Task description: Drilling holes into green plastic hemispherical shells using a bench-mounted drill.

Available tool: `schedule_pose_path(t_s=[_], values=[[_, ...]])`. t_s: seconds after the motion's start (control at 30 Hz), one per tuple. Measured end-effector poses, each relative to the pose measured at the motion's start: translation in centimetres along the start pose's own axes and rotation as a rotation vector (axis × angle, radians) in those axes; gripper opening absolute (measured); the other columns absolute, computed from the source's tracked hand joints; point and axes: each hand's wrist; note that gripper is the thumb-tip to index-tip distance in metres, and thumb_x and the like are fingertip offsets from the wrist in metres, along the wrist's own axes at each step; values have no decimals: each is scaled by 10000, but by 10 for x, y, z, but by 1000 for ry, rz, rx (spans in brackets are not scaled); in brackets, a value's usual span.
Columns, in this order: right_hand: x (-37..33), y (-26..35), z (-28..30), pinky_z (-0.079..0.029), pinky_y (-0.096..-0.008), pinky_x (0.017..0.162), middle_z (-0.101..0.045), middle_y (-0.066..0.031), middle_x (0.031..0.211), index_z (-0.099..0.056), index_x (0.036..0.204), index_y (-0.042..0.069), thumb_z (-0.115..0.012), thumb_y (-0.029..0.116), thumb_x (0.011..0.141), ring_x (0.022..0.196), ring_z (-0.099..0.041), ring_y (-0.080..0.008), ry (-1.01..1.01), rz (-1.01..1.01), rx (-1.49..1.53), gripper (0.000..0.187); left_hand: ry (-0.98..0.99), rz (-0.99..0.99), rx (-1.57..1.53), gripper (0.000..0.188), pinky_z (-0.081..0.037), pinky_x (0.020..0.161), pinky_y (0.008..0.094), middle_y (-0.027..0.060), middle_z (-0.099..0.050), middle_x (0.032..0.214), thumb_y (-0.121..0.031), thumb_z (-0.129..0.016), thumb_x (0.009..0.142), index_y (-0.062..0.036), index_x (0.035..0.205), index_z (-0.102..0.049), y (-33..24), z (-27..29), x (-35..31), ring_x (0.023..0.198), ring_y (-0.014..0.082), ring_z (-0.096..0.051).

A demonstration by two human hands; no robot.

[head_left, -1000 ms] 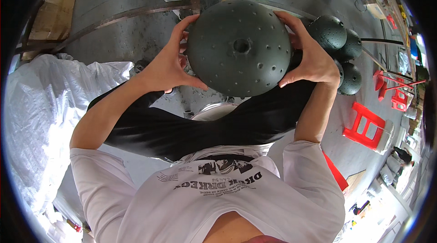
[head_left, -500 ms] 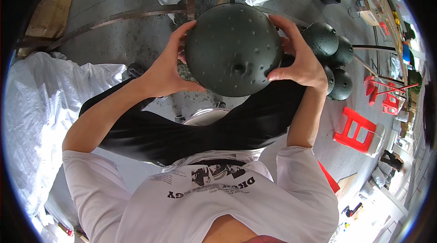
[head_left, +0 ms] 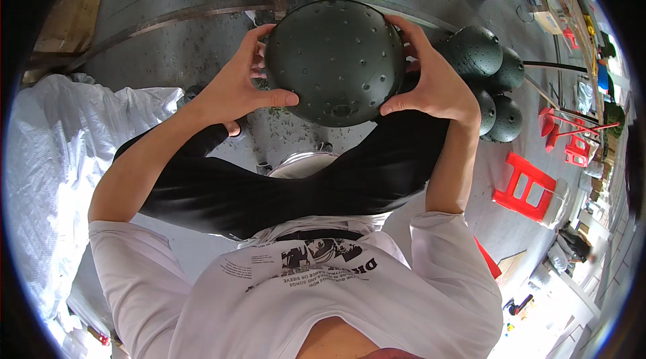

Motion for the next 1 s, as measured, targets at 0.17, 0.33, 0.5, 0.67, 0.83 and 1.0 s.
schedule_pose_path(t_s=[0.17,0.33,0.5,0.67,0.83,1.0], values=[[3,3,1,-452,-397,943,-470,-122,1397,-272,1522,117,-958,331,553,1169,-525,-274,85,-18,1,1207,6,124,-41,1128,-424,1035,435,203,-443,1335,-351,-910,676,-83,1508,-197,-7,5,0,1254,343,-491],[17,-2,0,-446,-389,937,-479,-133,1369,-213,1538,121,-924,389,616,1125,-532,-269,180,-81,11,1195,28,209,-82,1121,-450,1000,460,235,-447,1354,-336,-903,676,-83,1502,-188,-14,6,-1,1232,346,-513],[56,-11,1,-432,-402,973,-516,-177,1333,-181,1542,114,-897,383,663,1139,-541,-301,374,-104,-135,1166,6,237,8,1090,-445,1010,440,255,-471,1353,-279,-876,716,-42,1505,-162,7,0,-4,1187,330,-545],[117,-28,-12,-406,-401,1058,-508,-228,1370,-209,1520,67,-886,335,664,1266,-514,-330,630,-161,-189,1124,-72,245,-26,1086,-413,1045,429,269,-459,1379,-274,-871,734,-14,1507,-154,45,-7,6,1218,331,-533],[156,-59,-35,-382,-395,1091,-491,-219,1399,-232,1521,55,-873,345,669,1286,-495,-327,625,6,-92,1105,-222,226,109,1111,-399,1059,435,272,-394,1437,-348,-882,710,29,1498,-196,64,8,16,1285,347,-482],[160,-60,-37,-364,-407,1103,-496,-210,1388,-226,1535,56,-864,385,676,1305,-472,-330,489,84,-20,1119,-262,159,9,1177,-342,1120,412,283,-432,1422,-428,-899,662,44,1494,-214,49,23,18,1336,361,-443]])
Point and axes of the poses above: each hand's wrist, its own x-axis towards the middle knuckle, its own z-axis out of the back of the hand, y = z × x
